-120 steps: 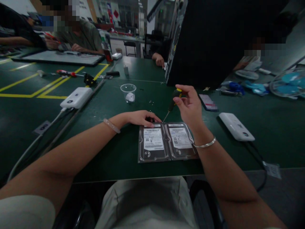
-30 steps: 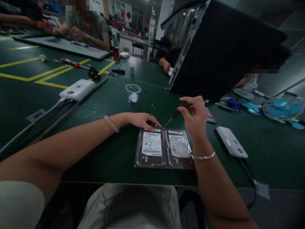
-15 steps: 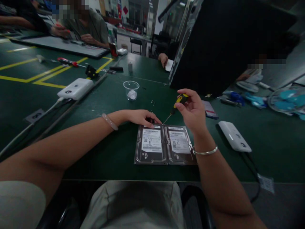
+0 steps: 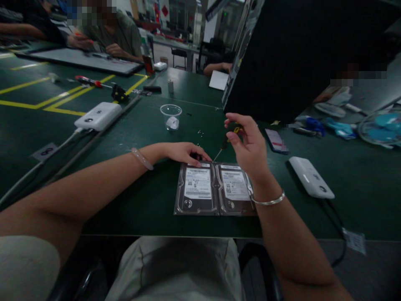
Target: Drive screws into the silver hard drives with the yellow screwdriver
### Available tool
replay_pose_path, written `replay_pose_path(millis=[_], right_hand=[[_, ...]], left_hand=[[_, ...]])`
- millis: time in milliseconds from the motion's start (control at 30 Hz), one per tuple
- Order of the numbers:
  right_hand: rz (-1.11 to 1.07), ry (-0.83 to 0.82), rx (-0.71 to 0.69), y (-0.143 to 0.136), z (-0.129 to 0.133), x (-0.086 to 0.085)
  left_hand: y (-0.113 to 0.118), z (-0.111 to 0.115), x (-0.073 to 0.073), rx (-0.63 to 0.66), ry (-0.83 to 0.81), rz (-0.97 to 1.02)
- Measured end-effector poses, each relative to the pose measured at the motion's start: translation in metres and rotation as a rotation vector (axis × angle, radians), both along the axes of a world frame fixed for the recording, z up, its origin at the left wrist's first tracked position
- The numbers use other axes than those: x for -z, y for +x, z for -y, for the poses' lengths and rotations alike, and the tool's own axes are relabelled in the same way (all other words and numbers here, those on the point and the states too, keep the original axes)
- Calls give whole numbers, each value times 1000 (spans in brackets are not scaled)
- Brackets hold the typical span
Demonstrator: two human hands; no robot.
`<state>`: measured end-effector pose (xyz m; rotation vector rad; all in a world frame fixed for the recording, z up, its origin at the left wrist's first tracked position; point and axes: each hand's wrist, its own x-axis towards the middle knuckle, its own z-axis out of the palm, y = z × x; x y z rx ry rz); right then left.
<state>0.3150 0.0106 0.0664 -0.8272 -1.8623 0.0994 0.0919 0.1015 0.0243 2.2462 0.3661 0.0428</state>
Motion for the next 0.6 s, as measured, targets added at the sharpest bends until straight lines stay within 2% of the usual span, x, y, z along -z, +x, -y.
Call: replay_pose_path(millis=[133, 200, 400, 600], right_hand=[[-54, 121, 218, -5, 1, 0], [-46, 109, 262, -4, 1, -1], [-31, 44, 163, 10, -3, -3], [-134, 52, 185, 12, -9, -1]], left_hand=[[0, -1, 0, 0, -1, 4], [0, -1, 0, 4, 4, 8], [0, -1, 1, -16, 16, -20], [0, 0, 0, -18, 38, -28]])
